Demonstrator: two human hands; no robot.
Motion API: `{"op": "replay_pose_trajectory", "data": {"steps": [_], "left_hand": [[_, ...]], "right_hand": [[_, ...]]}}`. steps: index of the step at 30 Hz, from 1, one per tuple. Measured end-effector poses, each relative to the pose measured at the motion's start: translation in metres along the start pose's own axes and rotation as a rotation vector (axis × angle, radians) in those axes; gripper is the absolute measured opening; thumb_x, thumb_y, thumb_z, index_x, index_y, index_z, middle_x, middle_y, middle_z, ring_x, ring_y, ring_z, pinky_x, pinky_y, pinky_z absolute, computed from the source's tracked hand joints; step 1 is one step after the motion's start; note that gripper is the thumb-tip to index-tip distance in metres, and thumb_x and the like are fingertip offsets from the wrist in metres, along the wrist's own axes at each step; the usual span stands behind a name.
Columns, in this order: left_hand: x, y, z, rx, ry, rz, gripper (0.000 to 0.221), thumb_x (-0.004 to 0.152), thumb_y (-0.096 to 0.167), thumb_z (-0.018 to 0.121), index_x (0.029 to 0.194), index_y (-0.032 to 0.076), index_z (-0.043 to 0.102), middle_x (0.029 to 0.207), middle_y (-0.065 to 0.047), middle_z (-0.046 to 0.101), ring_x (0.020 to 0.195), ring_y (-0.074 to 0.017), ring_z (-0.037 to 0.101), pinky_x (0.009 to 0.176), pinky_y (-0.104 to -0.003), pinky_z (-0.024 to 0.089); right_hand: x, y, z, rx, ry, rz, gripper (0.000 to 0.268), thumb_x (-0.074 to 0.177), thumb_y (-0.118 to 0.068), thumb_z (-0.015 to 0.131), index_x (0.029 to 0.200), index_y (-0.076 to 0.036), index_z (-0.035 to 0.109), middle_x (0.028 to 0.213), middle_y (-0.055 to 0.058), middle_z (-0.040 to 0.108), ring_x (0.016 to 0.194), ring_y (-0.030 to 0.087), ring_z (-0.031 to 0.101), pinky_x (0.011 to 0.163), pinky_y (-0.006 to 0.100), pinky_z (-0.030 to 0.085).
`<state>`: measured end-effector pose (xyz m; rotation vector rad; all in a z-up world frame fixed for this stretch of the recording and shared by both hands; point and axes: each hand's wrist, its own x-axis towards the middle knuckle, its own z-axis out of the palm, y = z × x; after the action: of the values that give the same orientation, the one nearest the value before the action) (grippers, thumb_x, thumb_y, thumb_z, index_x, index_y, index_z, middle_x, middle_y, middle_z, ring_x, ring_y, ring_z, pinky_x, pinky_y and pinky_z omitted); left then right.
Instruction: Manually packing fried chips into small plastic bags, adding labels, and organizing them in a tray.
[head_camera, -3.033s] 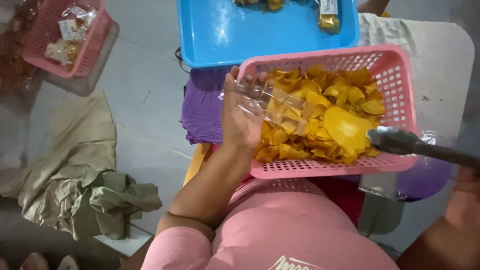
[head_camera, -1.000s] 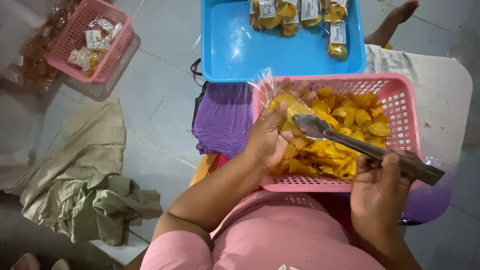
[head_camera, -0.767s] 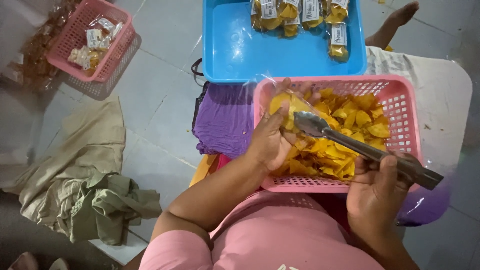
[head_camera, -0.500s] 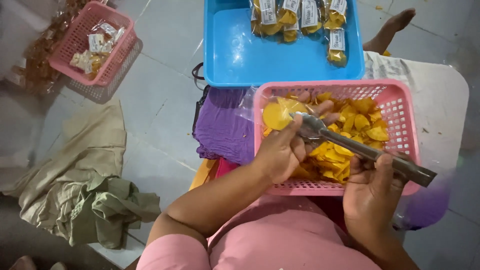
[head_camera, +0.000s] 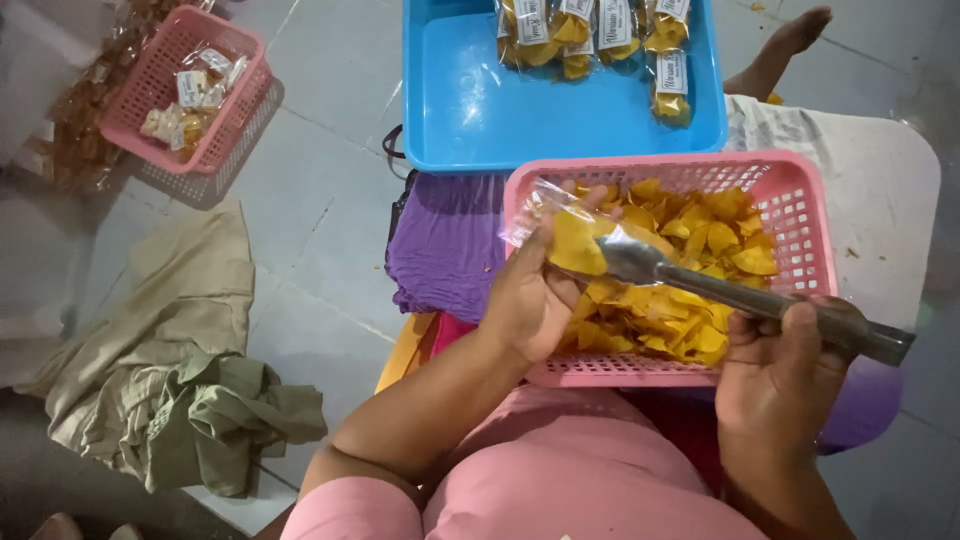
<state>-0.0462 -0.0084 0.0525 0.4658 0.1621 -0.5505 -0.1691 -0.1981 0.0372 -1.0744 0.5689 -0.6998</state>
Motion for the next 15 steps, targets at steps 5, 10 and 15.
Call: {"op": "replay_pose_trajectory", "data": {"steps": [5, 10, 15], "left_hand": [[-0.003, -0.018, 0.002, -0.036, -0.077, -0.006, 0.048, 0.111, 0.033, 0.046, 0.156, 0.016, 0.039, 0.155, -0.015, 0.052, 0.141, -0.0324, 0.052, 0.089, -0.030, 0.055], [-0.001, -0.019, 0.001, -0.160, -0.052, -0.072, 0.049, 0.110, 0.029, 0.045, 0.154, 0.007, 0.041, 0.154, -0.014, 0.052, 0.139, -0.0337, 0.052, 0.111, -0.041, 0.050], [0.004, -0.021, -0.011, -0.284, -0.226, -0.114, 0.057, 0.112, 0.030, 0.052, 0.161, 0.005, 0.035, 0.162, -0.011, 0.043, 0.147, -0.0297, 0.042, 0.112, -0.037, 0.050]], "right_hand": [[-0.002, -0.001, 0.004, -0.057, -0.063, -0.094, 0.020, 0.108, -0.022, 0.069, 0.116, -0.027, 0.051, 0.115, -0.006, 0.060, 0.113, 0.015, 0.067, 0.093, 0.031, 0.064], [-0.009, -0.031, -0.005, -0.403, -0.165, -0.429, 0.017, 0.114, -0.017, 0.061, 0.124, -0.020, 0.047, 0.122, 0.006, 0.052, 0.105, 0.017, 0.059, 0.094, 0.032, 0.061], [-0.016, -0.048, -0.030, -0.618, -0.262, -0.619, 0.028, 0.124, -0.029, 0.056, 0.139, -0.008, 0.045, 0.137, 0.016, 0.053, 0.121, 0.027, 0.060, 0.109, 0.043, 0.059]]}}
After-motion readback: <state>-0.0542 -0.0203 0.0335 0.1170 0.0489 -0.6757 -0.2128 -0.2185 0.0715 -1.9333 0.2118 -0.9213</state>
